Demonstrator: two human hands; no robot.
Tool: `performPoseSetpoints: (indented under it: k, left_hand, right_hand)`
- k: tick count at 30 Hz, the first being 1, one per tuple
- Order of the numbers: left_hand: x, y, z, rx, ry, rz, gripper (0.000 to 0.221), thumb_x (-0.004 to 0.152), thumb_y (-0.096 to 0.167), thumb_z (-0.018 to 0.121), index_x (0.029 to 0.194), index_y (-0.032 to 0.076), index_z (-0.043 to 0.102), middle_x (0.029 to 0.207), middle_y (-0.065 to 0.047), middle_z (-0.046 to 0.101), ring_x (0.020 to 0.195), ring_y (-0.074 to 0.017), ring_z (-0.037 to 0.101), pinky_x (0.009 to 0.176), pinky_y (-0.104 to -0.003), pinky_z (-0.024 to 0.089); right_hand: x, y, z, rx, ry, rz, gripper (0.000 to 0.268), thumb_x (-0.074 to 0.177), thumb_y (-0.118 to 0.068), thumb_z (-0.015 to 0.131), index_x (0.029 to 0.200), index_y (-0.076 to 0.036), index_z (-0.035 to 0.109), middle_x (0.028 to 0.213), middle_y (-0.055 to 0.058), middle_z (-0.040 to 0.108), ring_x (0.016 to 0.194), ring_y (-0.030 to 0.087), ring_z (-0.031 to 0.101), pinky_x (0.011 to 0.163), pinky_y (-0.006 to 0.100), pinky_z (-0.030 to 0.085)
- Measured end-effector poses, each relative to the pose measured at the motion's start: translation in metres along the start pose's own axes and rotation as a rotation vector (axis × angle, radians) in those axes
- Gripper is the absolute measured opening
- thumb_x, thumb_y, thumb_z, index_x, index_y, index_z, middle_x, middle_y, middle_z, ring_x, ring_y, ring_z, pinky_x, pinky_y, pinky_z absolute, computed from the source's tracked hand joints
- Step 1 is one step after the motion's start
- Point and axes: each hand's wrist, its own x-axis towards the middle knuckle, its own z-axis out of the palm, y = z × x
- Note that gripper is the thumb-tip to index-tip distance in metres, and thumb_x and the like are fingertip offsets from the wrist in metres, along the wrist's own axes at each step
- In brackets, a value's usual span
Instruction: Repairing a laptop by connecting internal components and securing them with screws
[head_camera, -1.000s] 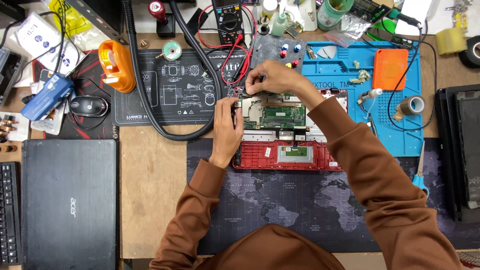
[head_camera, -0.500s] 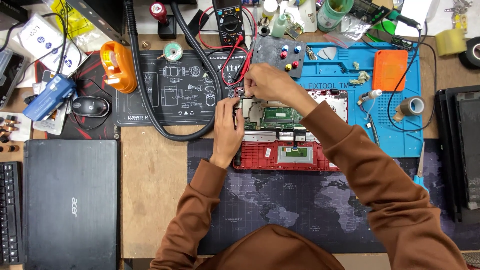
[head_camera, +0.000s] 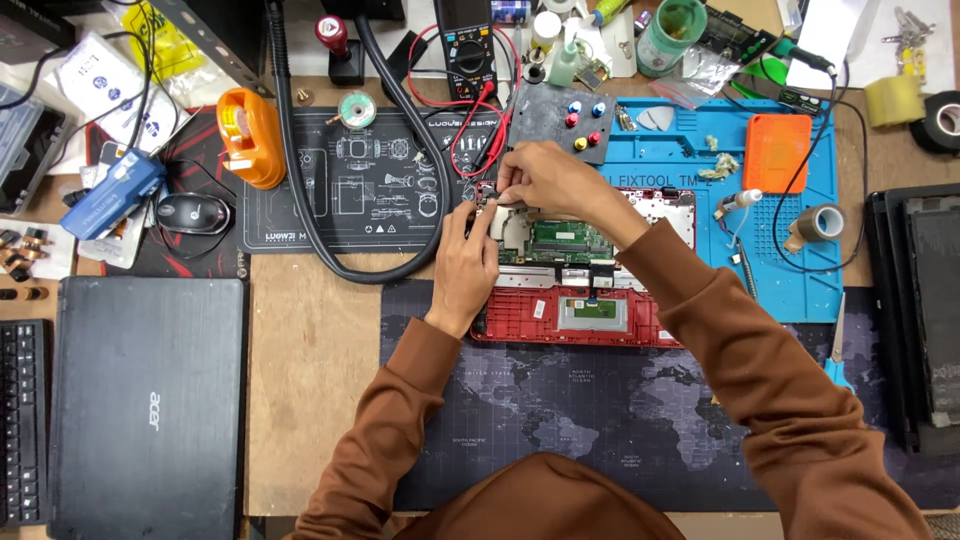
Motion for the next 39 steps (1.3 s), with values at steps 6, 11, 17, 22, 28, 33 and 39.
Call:
performPoseSetpoints:
  k: [6, 11, 17, 22, 28, 33, 39]
  left_hand:
    - [0.000, 0.000, 0.001, -0.017, 0.004, -0.006, 0.041, 0.090, -0.005, 0.050, 0.127, 0.001, 0.067, 0.114, -0.017, 0.055, 0.099, -0.0337, 0.059, 0.086, -0.043, 0.053]
    - [0.003, 0.002, -0.001, -0.047, 0.008, -0.014, 0.040, 0.091, -0.006, 0.049, 0.128, 0.001, 0.065, 0.113, -0.016, 0.056, 0.099, -0.0330, 0.060, 0.089, -0.042, 0.053]
    - [0.009, 0.012, -0.008, -0.104, 0.003, -0.072, 0.042, 0.094, -0.005, 0.045, 0.134, -0.002, 0.058, 0.113, -0.018, 0.056, 0.098, -0.0358, 0.060, 0.089, -0.044, 0.052]
    - [0.006, 0.009, -0.006, -0.105, -0.004, -0.093, 0.042, 0.095, -0.004, 0.046, 0.135, 0.000, 0.057, 0.112, -0.016, 0.055, 0.100, -0.0372, 0.060, 0.089, -0.045, 0.052]
    - [0.007, 0.007, -0.007, -0.152, -0.022, -0.102, 0.043, 0.096, -0.004, 0.046, 0.137, 0.001, 0.055, 0.112, -0.015, 0.054, 0.100, -0.0378, 0.058, 0.090, -0.046, 0.051]
    - [0.005, 0.004, -0.006, -0.158, -0.031, -0.102, 0.043, 0.097, -0.003, 0.046, 0.138, 0.003, 0.055, 0.113, -0.014, 0.054, 0.102, -0.0362, 0.059, 0.091, -0.045, 0.051]
    - [0.005, 0.004, -0.006, -0.157, -0.040, -0.107, 0.043, 0.097, -0.003, 0.047, 0.138, 0.003, 0.055, 0.113, -0.014, 0.054, 0.102, -0.0374, 0.058, 0.090, -0.046, 0.050]
  right_hand:
    - [-0.001, -0.002, -0.006, 0.027, -0.017, 0.014, 0.010, 0.085, -0.013, 0.081, 0.090, -0.007, 0.074, 0.087, 0.012, 0.067, 0.081, 0.027, 0.072, 0.071, 0.039, 0.057]
    - [0.003, 0.006, -0.002, 0.041, -0.016, -0.003, 0.017, 0.082, -0.017, 0.083, 0.091, -0.008, 0.072, 0.085, 0.012, 0.065, 0.080, 0.029, 0.073, 0.069, 0.041, 0.057]
    - [0.007, 0.014, 0.011, -0.015, 0.022, 0.050, 0.016, 0.082, -0.019, 0.084, 0.089, -0.011, 0.071, 0.084, 0.008, 0.066, 0.079, 0.027, 0.073, 0.068, 0.039, 0.057]
    - [0.006, 0.012, 0.001, 0.056, -0.008, 0.004, 0.016, 0.082, -0.020, 0.084, 0.089, -0.011, 0.073, 0.086, 0.010, 0.067, 0.080, 0.027, 0.073, 0.071, 0.040, 0.057]
    - [0.018, 0.026, -0.009, 0.064, -0.114, -0.019, 0.015, 0.085, -0.025, 0.081, 0.091, -0.013, 0.074, 0.087, 0.010, 0.068, 0.082, 0.028, 0.071, 0.075, 0.042, 0.056]
    - [0.022, 0.028, -0.012, 0.125, -0.153, 0.018, 0.012, 0.087, -0.026, 0.080, 0.091, -0.015, 0.076, 0.087, 0.006, 0.068, 0.081, 0.024, 0.069, 0.074, 0.040, 0.055]
    - [0.026, 0.024, -0.011, 0.024, -0.159, 0.018, 0.013, 0.086, -0.029, 0.080, 0.090, -0.017, 0.077, 0.088, 0.007, 0.070, 0.085, 0.028, 0.071, 0.076, 0.043, 0.055]
